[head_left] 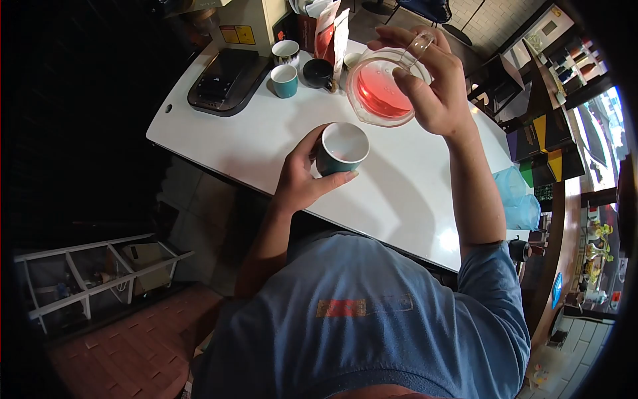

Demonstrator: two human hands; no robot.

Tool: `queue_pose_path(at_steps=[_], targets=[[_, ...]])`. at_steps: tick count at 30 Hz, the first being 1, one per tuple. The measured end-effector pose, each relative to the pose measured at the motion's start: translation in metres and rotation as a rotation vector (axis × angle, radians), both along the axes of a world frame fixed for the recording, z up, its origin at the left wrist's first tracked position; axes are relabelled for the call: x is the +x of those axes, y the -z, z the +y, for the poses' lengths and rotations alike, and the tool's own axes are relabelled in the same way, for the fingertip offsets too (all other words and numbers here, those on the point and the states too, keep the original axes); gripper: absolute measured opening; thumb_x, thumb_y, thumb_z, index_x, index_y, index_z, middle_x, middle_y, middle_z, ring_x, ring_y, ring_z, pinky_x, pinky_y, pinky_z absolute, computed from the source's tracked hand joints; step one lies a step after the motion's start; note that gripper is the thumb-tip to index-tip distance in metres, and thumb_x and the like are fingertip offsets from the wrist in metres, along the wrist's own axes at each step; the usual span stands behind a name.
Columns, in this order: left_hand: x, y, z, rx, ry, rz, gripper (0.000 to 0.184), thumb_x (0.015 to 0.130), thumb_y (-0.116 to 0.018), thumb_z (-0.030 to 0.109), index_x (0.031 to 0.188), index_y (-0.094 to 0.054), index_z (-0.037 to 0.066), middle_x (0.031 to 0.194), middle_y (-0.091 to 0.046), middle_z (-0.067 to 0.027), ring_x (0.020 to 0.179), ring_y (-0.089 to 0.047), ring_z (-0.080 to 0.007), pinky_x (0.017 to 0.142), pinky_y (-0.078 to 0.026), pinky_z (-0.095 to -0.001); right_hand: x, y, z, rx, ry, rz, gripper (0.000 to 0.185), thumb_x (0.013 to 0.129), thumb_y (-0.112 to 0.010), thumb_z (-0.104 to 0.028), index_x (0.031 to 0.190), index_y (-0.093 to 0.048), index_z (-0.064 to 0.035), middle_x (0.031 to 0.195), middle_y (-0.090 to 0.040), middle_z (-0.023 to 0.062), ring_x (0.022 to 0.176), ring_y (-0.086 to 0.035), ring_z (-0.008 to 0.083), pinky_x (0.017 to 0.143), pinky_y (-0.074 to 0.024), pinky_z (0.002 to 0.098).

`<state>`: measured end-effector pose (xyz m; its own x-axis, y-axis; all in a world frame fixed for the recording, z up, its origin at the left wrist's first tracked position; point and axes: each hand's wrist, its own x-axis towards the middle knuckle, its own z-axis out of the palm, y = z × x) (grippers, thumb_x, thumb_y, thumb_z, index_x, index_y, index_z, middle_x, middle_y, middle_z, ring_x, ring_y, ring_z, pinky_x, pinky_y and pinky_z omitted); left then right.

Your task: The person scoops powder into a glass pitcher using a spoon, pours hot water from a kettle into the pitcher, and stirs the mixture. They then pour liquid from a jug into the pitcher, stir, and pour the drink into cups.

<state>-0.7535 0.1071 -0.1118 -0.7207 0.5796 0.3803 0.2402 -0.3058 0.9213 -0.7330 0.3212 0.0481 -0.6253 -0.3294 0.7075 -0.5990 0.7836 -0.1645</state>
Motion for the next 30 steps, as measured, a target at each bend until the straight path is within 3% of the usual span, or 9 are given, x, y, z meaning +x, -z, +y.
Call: queue_pose_path(at_steps=[6,17,30], targets=[[0.001,0.001,0.004,-0.018,0.036,-0.044,0.076,0.067,-0.08,0.0,0.131,-0.04,-0.005,0.12,-0.053,-0.0118,0.112,-0.053,-0.0187,0.095,-0.043,-0.0331,0.002,-0.003,0.0,0.034,-0.012,-0.01,0.045,0.069,-0.054,-0.019,0.107,-0.066,0.0039,0.109,-0.067,0.014,0.1,-0.05,0.0263,0.095,-0.0382,0.0387],[-0.001,0.005,0.009,-0.038,0.028,-0.062,0.078,0.066,-0.082,0.003,0.131,-0.04,-0.003,0.12,-0.053,-0.0101,0.111,-0.053,-0.0172,0.092,-0.043,-0.031,0.001,-0.006,0.002,0.108,-0.047,0.023,0.042,0.068,-0.055,-0.019,0.1,-0.068,0.004,0.111,-0.065,0.0183,0.097,-0.049,0.028,0.092,-0.0389,0.0386],[-0.001,0.009,0.014,-0.041,0.025,-0.073,0.076,0.065,-0.083,0.004,0.129,-0.042,0.0,0.118,-0.053,-0.0082,0.109,-0.053,-0.0161,0.09,-0.043,-0.0306,0.004,-0.007,0.005,0.169,-0.013,0.021,0.042,0.065,-0.054,-0.018,0.099,-0.068,0.0034,0.108,-0.067,0.0175,0.095,-0.046,0.0278,0.094,-0.0376,0.0385]])
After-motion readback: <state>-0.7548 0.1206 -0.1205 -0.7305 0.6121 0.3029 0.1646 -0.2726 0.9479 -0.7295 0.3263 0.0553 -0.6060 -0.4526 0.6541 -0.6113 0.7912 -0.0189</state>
